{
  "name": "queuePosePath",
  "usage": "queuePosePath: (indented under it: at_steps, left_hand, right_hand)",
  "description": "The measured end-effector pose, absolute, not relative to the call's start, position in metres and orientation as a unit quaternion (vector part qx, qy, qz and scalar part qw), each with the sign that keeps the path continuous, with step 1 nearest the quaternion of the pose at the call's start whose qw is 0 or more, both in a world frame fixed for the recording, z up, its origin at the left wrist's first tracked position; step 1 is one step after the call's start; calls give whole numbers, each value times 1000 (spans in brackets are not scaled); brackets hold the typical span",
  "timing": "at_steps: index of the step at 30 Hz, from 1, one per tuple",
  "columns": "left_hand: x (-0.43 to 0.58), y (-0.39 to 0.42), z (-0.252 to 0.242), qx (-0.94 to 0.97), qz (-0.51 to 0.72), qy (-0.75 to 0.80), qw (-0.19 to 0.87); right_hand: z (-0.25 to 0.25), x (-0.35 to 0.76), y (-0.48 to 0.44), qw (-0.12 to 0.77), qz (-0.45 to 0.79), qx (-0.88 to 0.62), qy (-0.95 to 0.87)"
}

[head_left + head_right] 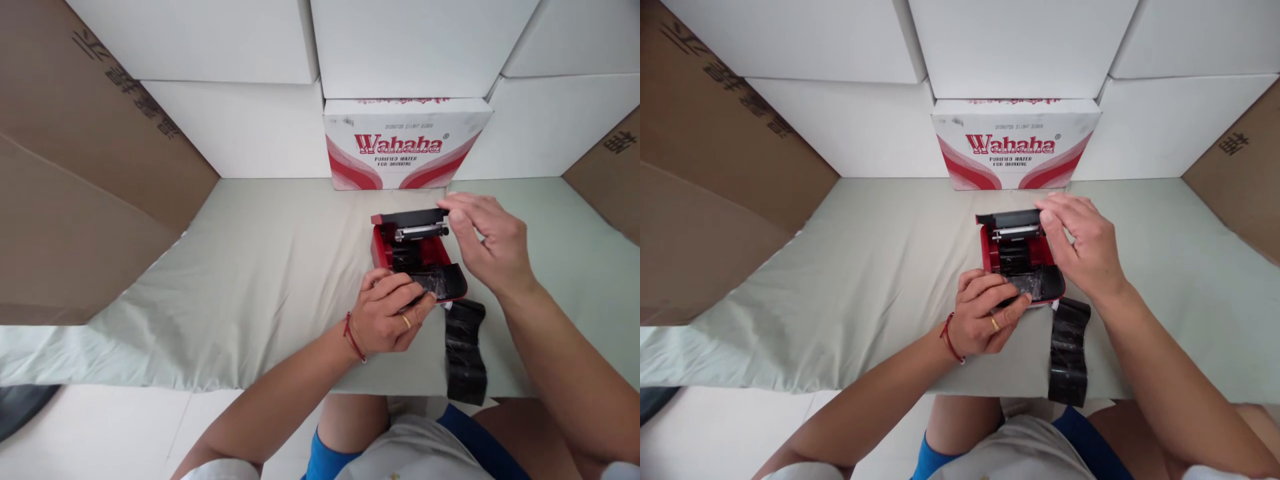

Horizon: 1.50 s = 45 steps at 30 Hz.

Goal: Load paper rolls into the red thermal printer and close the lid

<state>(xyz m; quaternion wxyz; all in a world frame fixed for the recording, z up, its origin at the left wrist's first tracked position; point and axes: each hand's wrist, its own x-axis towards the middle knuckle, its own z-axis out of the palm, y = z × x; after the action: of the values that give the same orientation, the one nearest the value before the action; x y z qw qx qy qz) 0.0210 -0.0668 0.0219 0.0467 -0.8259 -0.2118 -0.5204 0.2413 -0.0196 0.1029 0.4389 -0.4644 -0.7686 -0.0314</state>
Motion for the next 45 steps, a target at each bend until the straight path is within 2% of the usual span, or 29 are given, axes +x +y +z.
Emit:
queuePosePath:
  at_steps: [7,11,14,19,24,28,33,39,42,45]
  left_hand:
    - [23,-68,24,-805,-542,-229,79]
    - [22,-67,21,-806,-542,-232,58]
    - [15,-60,22,-791,-555,-258,-22]
    - [2,-43,23,-740,-552,-317,-215]
    - [-1,-35,21,-746,-555,-290,-226]
    - [0,-33,12,-734,-555,-290,-263]
    - [4,-28,-4,-638,-601,-290,-384]
    - [5,-24,-12,-572,-529,-287,-557]
    - [4,-23,-17,-582,-498,-259,-588]
    - [2,-21,-21,-595,-504,-269,-565]
  right_hand:
    - [73,260,-70,408,93,-467,-779]
    - [60,262,-75,414,111,-480,-765]
    - [59,261,-76,417,102,-478,-766]
    - [54,256,-76,456,113,-465,-750]
    - [59,245,-71,514,144,-494,-687]
    - [73,235,-78,493,171,-466,-714]
    - [66,235,-105,460,45,-423,-779]
    - [43,241,-120,461,-22,-423,-780]
    - [42,241,-117,468,-27,-414,-780]
    - [56,244,-110,468,1,-391,-792]
